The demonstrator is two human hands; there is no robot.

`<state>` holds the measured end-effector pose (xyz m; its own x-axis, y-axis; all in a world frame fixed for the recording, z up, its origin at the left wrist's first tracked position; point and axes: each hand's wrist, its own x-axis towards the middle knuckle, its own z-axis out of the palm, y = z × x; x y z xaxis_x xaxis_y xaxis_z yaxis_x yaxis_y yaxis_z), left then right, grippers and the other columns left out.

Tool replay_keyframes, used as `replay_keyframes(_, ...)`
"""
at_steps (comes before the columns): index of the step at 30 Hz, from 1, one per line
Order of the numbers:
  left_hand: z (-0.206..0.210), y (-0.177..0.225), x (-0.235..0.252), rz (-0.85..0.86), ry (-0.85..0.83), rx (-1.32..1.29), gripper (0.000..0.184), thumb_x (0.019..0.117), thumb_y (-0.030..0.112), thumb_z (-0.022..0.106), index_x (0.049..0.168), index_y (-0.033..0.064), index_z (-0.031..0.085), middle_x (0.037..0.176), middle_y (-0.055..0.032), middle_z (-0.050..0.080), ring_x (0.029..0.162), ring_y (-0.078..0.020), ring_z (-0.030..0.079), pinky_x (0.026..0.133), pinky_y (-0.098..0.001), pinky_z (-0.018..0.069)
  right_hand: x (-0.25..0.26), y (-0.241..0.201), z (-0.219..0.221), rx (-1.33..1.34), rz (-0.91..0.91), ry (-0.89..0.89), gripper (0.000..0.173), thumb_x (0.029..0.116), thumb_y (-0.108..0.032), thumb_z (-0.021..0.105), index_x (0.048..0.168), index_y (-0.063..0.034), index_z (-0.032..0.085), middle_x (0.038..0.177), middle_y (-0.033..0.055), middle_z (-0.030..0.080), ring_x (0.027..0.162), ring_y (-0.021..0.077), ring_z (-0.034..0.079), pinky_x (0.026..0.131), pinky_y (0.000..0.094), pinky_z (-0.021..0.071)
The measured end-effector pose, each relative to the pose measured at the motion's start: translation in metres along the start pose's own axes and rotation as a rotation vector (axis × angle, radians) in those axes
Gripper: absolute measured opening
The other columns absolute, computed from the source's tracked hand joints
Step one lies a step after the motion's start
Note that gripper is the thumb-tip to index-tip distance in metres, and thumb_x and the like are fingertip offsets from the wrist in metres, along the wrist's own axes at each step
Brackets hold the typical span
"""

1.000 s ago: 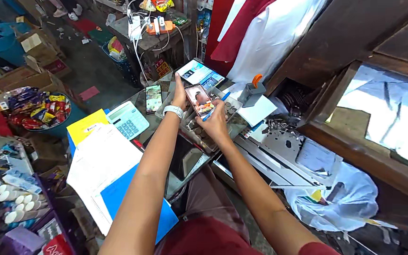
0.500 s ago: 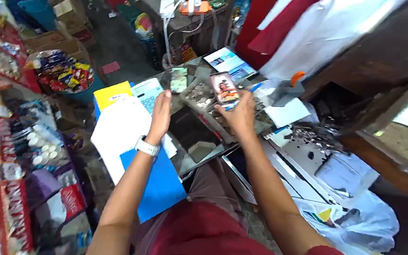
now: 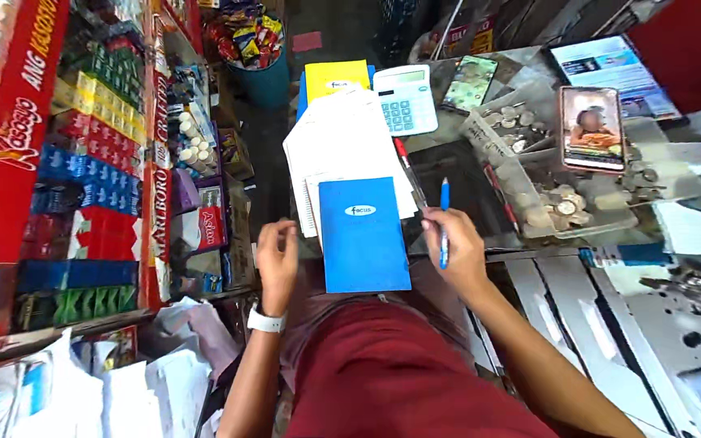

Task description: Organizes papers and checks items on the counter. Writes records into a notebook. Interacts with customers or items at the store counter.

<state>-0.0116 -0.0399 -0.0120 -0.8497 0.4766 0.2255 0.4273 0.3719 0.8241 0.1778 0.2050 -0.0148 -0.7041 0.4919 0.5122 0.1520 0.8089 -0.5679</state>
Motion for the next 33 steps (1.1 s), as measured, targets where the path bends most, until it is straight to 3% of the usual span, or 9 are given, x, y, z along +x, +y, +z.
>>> replay_keyframes(6,0.040,0.019,-0.043,0.354,-0.220,0.054,0.016,0.0946,0.016,0.067,0.094,0.0021,0.075,0.090,-0.0094,0.075,0.094,-0.0233,0.071,0.095,-0.0421,0.0537,-0.026,-0.018,0.022,0.020,0.090,-0.137,0.026,0.0978,-0.013,0.060,0.114,0.0071,0.067,0.117,0.0266,0.069,0.111,0.0362,0.068,0.096,0.0413,0.0556)
replay_keyframes(10,0.049,0.025,-0.051,0.516,-0.565,0.190,0.043,0.0830,0.035,0.082,0.114,0.0066,0.073,0.123,-0.0162,0.069,0.136,-0.0420,0.051,0.118,-0.0654,0.0291,-0.030,-0.021,0.023,0.039,0.147,-0.114,0.026,0.0972,-0.007,0.059,0.116,0.0108,0.064,0.119,0.0291,0.068,0.114,0.0372,0.068,0.097,0.0411,0.0562)
replay_keyframes(15,0.062,0.029,-0.059,0.595,-0.591,0.311,0.032,0.0995,0.028,0.064,0.123,0.0069,0.070,0.136,-0.0189,0.063,0.137,-0.0435,0.050,0.114,-0.0671,0.0327,-0.023,-0.023,0.024,0.089,0.168,-0.096,0.026,0.0980,-0.008,0.058,0.117,0.0095,0.061,0.119,0.0273,0.068,0.113,0.0310,0.068,0.094,0.0359,0.0569)
replay_keyframes(20,0.064,0.035,-0.062,0.485,-0.415,0.166,0.026,0.1030,0.009,0.052,0.113,-0.0042,0.072,0.120,-0.0195,0.072,0.122,-0.0400,0.064,0.108,-0.0551,0.0470,-0.016,-0.024,0.015,0.302,0.322,-0.059,0.032,0.1040,-0.015,0.053,0.126,0.0085,0.055,0.128,0.0241,0.064,0.106,0.0177,0.071,0.090,0.0309,0.0591)
replay_keyframes(24,0.063,0.042,-0.062,0.171,-0.206,-0.161,0.017,0.0955,0.005,0.064,0.102,-0.0072,0.074,0.108,-0.0205,0.074,0.110,-0.0300,0.071,0.103,-0.0411,0.0536,-0.016,-0.035,0.007,0.462,0.499,-0.040,0.030,0.1088,-0.020,0.045,0.126,0.0041,0.047,0.113,0.0114,0.066,0.075,0.0074,0.069,0.065,0.0237,0.0600)
replay_keyframes(26,0.064,0.041,-0.060,0.062,-0.171,-0.353,0.010,0.0904,0.003,0.070,0.093,-0.0055,0.072,0.104,-0.0185,0.073,0.110,-0.0238,0.069,0.100,-0.0353,0.0541,-0.018,-0.042,0.006,0.588,0.603,-0.065,0.028,0.1086,-0.018,0.044,0.127,0.0022,0.043,0.108,0.0097,0.065,0.070,0.0105,0.070,0.062,0.0263,0.0618)
replay_keyframes(28,0.066,0.039,-0.060,0.015,-0.164,-0.508,0.007,0.0852,0.000,0.073,0.088,-0.0041,0.068,0.102,-0.0157,0.071,0.113,-0.0214,0.066,0.102,-0.0351,0.0524,-0.019,-0.046,0.007,0.681,0.675,-0.067,0.025,0.1079,-0.017,0.044,0.127,-0.0001,0.040,0.112,0.0100,0.066,0.074,0.0138,0.072,0.066,0.0301,0.0641)
replay_keyframes(30,0.067,0.041,-0.061,0.011,-0.163,-0.597,0.009,0.0855,0.001,0.075,0.087,-0.0015,0.066,0.103,-0.0122,0.070,0.115,-0.0181,0.064,0.102,-0.0336,0.0511,-0.021,-0.044,0.007,0.628,0.666,-0.032,0.027,0.1065,-0.019,0.047,0.126,-0.0010,0.042,0.117,0.0072,0.066,0.085,0.0061,0.068,0.074,0.0240,0.0580)
replay_keyframes(33,0.064,0.050,-0.064,-0.018,-0.090,-0.718,0.008,0.0920,0.001,0.068,0.098,-0.0005,0.062,0.105,-0.0051,0.067,0.104,-0.0091,0.065,0.092,-0.0289,0.0562,-0.021,-0.036,0.004,0.554,0.578,-0.001,0.034,0.1006,-0.014,0.059,0.126,-0.0001,0.042,0.125,0.0092,0.064,0.111,0.0048,0.064,0.094,0.0220,0.0534)
